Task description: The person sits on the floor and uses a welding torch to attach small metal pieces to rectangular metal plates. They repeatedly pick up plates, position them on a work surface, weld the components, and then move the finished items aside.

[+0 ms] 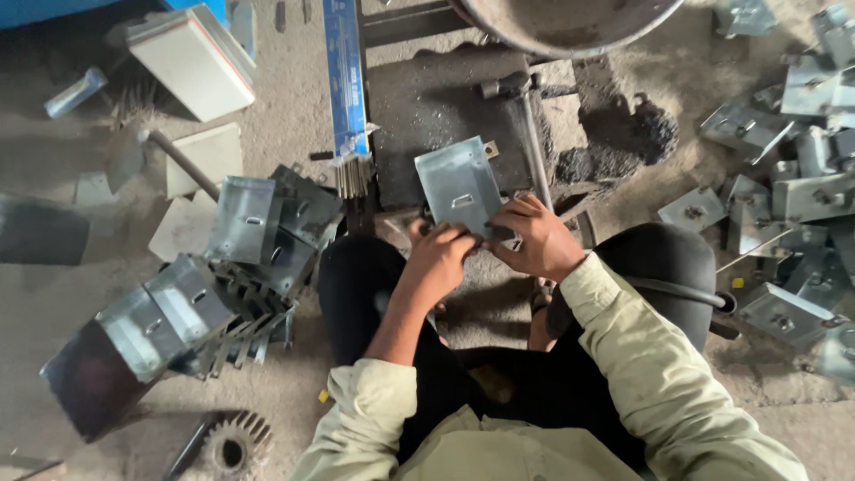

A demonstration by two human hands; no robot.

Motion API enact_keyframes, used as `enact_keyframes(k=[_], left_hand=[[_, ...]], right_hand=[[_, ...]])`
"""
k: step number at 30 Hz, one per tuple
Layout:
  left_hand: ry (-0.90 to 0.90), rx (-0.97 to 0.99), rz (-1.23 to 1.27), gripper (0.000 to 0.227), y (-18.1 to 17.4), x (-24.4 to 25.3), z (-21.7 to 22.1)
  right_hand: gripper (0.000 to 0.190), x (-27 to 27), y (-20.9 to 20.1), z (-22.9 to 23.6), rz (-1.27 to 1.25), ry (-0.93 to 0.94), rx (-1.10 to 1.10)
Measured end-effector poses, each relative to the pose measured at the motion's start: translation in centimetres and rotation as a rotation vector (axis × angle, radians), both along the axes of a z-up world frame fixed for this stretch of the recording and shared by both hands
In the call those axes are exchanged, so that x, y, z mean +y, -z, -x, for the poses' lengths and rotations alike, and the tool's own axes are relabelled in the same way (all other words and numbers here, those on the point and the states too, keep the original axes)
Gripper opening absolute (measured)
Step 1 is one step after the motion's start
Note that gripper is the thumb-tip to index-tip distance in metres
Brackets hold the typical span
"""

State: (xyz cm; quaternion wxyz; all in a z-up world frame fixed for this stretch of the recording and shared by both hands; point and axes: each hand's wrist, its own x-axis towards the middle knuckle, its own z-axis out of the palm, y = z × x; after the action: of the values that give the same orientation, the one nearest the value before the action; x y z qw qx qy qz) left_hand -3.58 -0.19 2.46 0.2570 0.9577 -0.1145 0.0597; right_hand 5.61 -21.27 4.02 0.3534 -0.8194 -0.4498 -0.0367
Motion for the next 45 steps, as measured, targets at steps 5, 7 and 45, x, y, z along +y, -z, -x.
enact_keyframes(k=[5,7,45], left_hand=[[0.035,-0.008,-0.088,0.050,0.4,-0.5,0.0],[0.085,0.040,-0.050,0.048,0.3,0.2,0.2],[-0.156,-0.236,0.478,0.014,-1.9,0.4,-1.3]], right_hand=[[0.033,-1.5,-0.2,-8.4,-0.475,0.352,-0.057],[0.044,-3.0,0.0,-13.2,-0.831,0.482,0.295],[0.020,5.8,5.6,-28.6,0.251,0.470,-0.244]])
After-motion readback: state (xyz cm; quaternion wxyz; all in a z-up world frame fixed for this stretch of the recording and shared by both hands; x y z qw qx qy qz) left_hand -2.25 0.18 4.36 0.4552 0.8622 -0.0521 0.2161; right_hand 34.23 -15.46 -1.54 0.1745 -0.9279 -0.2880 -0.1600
